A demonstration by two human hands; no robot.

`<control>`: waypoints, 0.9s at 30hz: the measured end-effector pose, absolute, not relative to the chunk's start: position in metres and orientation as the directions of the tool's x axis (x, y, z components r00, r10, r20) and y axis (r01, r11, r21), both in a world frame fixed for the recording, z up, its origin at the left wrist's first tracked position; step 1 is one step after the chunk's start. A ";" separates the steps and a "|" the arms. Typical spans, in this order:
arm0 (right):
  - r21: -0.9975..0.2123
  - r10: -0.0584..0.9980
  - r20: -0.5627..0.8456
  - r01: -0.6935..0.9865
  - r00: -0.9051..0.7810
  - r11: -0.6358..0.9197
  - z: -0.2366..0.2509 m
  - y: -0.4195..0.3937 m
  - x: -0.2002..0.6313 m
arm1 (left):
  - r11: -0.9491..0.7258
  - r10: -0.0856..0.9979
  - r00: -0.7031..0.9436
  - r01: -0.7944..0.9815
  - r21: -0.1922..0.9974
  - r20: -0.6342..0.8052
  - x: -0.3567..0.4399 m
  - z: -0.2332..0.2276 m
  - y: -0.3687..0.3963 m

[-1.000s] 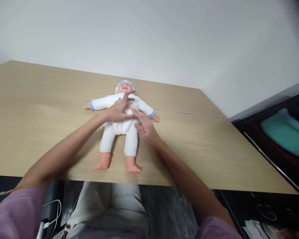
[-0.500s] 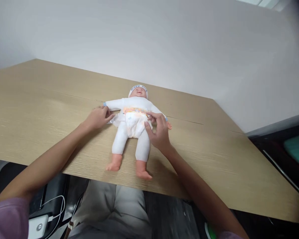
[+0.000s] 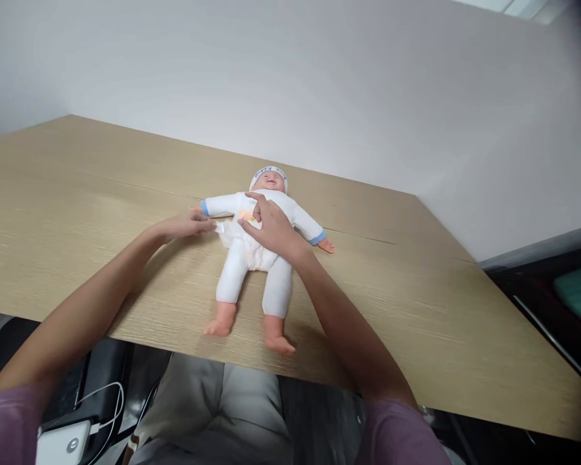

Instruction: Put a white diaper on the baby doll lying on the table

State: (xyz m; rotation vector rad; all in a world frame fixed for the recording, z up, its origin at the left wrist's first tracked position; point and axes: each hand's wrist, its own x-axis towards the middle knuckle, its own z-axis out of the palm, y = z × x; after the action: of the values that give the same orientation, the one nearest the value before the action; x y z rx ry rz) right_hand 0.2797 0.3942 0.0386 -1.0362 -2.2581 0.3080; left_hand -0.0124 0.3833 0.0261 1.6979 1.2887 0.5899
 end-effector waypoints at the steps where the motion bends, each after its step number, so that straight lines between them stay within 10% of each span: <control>1: -0.450 0.752 0.441 0.604 -0.490 0.657 0.035 0.396 0.279 | -0.016 0.941 0.316 0.398 0.917 -0.120 -0.007 0.028 0.386; 6: -0.498 0.775 0.419 0.594 -0.473 0.632 0.031 0.399 0.279 | 0.039 0.933 0.351 0.114 0.993 -0.077 0.045 0.045 0.399; 27: -0.694 0.863 0.428 0.514 -0.270 0.505 0.037 0.408 0.284 | -0.154 0.943 0.301 0.028 0.988 0.138 0.068 -0.003 0.416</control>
State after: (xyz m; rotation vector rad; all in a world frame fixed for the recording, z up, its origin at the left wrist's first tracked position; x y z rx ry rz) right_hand 0.2841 0.4085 0.0372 -1.1327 -1.9367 0.5436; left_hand 0.0680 0.4156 -0.0035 1.4829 0.9427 1.0591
